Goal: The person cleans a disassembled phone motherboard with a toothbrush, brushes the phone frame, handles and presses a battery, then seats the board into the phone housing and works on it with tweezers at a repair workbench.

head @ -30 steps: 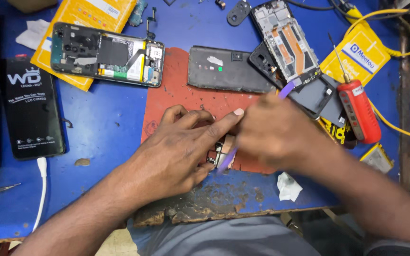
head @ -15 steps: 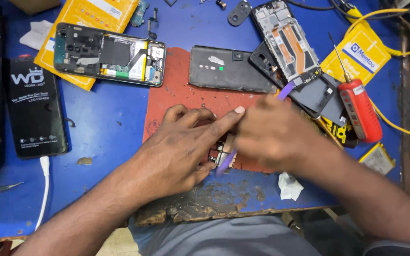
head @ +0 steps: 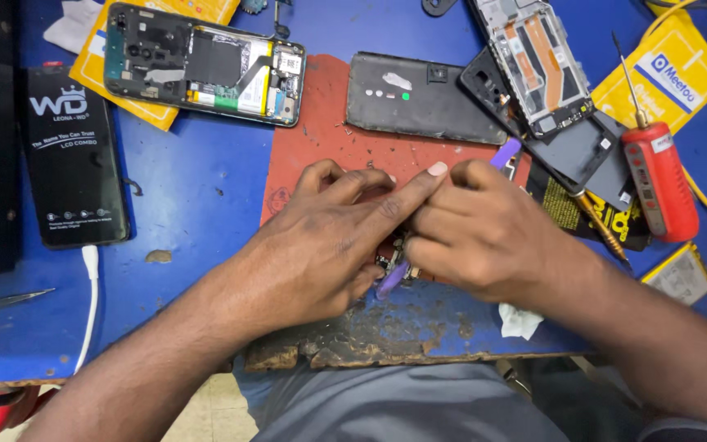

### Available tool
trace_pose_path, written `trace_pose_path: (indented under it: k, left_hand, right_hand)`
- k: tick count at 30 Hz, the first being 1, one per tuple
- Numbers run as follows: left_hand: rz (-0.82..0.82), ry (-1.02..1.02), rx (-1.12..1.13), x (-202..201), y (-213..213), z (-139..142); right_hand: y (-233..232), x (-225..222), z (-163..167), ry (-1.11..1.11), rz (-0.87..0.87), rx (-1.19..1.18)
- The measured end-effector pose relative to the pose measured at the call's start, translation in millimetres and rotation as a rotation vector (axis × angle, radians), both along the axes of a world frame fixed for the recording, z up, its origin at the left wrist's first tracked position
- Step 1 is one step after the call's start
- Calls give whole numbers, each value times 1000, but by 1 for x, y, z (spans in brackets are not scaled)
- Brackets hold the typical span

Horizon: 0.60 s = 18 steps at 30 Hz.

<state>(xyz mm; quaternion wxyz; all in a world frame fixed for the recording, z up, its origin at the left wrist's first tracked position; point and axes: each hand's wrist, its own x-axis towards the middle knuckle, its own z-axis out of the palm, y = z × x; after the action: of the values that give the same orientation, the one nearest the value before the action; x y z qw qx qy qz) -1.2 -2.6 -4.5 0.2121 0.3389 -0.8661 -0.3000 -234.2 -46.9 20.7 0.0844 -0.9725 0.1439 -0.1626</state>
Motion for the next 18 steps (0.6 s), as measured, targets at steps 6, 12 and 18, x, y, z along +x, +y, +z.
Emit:
trace_pose_path:
  k: [6, 12, 18]
  left_hand:
    - [5, 18, 6, 0, 1, -3]
    - [1, -18, 54, -2, 0, -3]
    - [4, 1, 40, -2, 1, -4]
  right_hand:
    - [3, -25, -28, 6, -20, -23]
    - [-5, -25, -17, 83, -143, 34]
    - [-5, -8, 4, 87, -159, 1]
